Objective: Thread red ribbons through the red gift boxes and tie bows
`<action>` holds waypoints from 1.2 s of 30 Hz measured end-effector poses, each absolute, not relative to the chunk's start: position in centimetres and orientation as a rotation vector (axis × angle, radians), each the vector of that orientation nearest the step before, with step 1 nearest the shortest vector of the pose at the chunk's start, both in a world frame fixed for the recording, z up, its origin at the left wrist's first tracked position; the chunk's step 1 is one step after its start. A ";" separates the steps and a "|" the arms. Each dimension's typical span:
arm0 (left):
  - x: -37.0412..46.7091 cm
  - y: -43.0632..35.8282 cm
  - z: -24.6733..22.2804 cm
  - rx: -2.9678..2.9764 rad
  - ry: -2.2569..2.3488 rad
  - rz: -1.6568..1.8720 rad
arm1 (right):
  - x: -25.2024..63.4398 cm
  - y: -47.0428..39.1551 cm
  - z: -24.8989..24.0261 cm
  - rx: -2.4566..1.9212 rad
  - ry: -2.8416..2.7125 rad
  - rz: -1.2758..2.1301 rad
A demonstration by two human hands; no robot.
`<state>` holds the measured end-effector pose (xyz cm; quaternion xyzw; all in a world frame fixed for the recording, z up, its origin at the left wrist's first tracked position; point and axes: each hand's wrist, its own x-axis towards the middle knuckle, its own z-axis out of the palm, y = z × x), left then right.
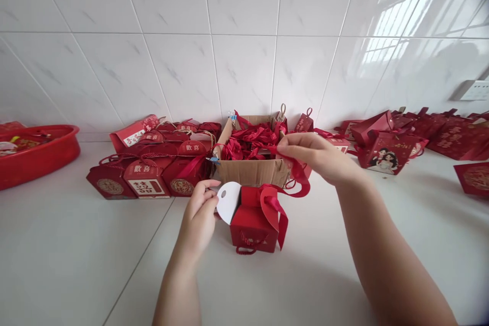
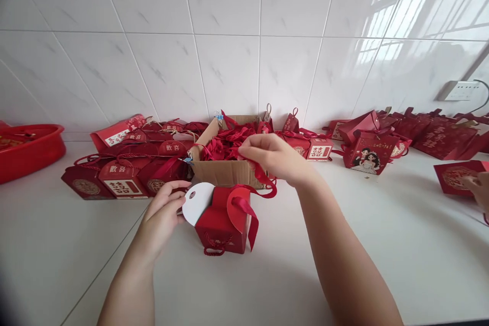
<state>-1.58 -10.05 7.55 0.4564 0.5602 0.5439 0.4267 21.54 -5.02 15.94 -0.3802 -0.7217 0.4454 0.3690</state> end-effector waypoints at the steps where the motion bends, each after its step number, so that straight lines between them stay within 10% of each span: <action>1: -1.6 -10.1 7.5 1.136 1.396 1.342 | 20.8 -5.1 15.7 -1.000 -1.908 1.155; 36: -1.4 -10.7 7.3 1.196 1.273 1.267 | 15.0 -6.9 12.2 -0.943 -2.504 0.581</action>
